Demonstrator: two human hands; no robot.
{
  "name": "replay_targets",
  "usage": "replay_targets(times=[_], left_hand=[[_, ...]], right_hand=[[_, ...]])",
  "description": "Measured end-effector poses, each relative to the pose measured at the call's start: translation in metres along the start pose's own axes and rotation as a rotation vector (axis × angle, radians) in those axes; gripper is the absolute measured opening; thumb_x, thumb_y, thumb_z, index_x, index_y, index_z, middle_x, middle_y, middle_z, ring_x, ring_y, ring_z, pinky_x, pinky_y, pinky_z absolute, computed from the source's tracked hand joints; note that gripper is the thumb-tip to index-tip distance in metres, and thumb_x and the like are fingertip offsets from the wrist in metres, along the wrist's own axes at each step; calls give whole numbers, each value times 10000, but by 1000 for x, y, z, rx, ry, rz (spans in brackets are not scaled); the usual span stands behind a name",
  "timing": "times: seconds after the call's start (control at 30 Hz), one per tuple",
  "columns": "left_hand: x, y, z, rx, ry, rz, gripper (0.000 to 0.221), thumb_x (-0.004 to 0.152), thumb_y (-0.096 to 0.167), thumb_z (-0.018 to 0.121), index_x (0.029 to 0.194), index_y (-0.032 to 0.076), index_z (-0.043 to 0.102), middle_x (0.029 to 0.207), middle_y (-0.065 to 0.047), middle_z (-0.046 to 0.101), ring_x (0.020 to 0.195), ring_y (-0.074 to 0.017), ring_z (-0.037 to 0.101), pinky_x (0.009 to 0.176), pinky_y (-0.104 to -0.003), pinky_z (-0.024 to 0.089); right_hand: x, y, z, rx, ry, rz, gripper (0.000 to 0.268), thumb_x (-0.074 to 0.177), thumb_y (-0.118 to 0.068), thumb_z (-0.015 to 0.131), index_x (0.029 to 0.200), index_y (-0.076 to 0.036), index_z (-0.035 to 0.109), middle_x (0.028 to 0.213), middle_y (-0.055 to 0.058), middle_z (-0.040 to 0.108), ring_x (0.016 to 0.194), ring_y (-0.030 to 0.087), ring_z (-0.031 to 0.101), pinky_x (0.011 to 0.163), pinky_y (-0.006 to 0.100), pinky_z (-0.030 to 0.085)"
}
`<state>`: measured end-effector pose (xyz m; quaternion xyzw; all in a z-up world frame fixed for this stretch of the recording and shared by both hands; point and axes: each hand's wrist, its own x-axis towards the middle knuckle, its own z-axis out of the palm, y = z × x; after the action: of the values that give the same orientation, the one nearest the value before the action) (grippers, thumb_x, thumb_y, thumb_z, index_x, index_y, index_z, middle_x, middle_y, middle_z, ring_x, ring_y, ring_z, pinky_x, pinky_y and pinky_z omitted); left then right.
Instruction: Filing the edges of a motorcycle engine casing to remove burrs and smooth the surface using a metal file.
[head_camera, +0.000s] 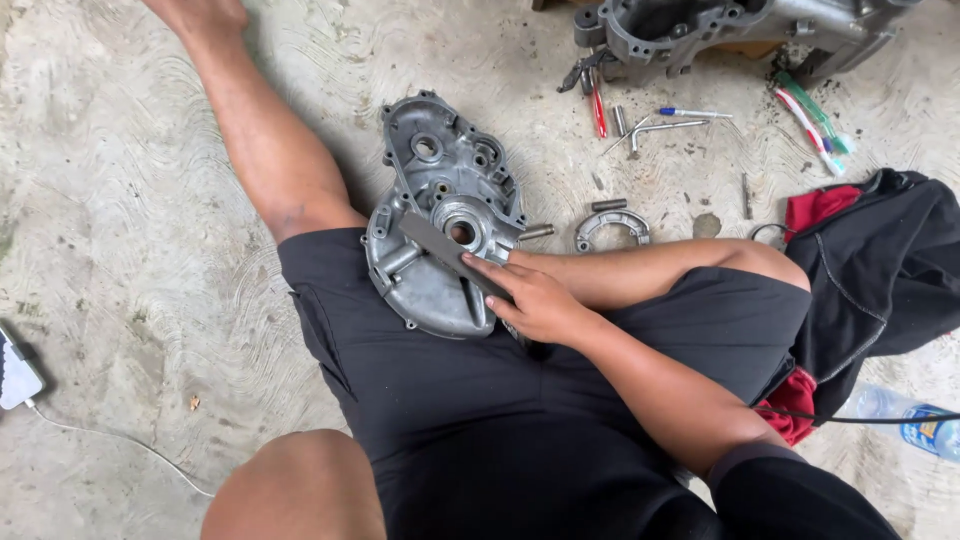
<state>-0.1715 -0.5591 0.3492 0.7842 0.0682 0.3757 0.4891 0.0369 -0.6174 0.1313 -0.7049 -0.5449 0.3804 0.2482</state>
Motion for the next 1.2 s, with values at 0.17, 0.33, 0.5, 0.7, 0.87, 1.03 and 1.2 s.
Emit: replay_targets(times=[0.17,0.33,0.5,0.7,0.87,1.03,1.2], left_hand=[[54,-61,-11,294,-141,30,621,836,650,561,1058,78,663,990,-106,634,964,-338,604,880,-464,456],[9,-178,-32,813,-325,-305,733,836,704,591,1214,80,665,1188,-131,607,1202,-441,489,962,-612,403],[-47,-253,-31,1246,-519,-796,685,874,665,587,1231,95,716,1474,-167,544,1475,-484,295,1100,-724,221],[-46,-241,-21,866,-384,-889,653,929,550,634,1355,54,623,1520,-162,455,1512,-504,116,1095,-817,1],[-51,-244,6,-59,-61,-621,824,1024,278,616,1590,-69,130,1428,-383,472,1382,-515,410,1130,-663,335],[-54,-284,63,-392,332,-467,819,1005,65,659,1627,18,129,1519,-237,482,1428,-310,435,1189,-480,378],[-31,-288,84,-295,429,-490,752,990,60,696,1611,29,274,1490,-220,508,1408,-281,458,1158,-486,406]], right_hand=[[1,-6,-3,17,-5,24,608,962,-289,568,1550,-238,424,1187,220,675,1075,433,666,848,505,565],[1,16,15,48,32,95,762,899,-211,667,1585,-332,359,1210,177,671,1119,393,666,873,462,579],[1,16,21,189,55,149,778,876,-241,698,1571,-367,372,1299,160,649,1211,359,629,934,443,567],[-5,1,16,354,132,256,758,868,-185,685,1557,-346,412,1440,174,578,1309,371,557,1092,472,466],[-10,-2,8,460,220,343,741,938,-190,590,1605,-312,291,1409,332,530,1288,493,518,1133,536,420],[-7,16,10,494,311,261,716,961,-160,567,1614,-255,288,1059,251,568,957,393,571,874,488,482],[-16,17,7,504,385,110,705,937,35,491,1579,-79,223,1566,227,421,1374,325,500,1083,370,418]])
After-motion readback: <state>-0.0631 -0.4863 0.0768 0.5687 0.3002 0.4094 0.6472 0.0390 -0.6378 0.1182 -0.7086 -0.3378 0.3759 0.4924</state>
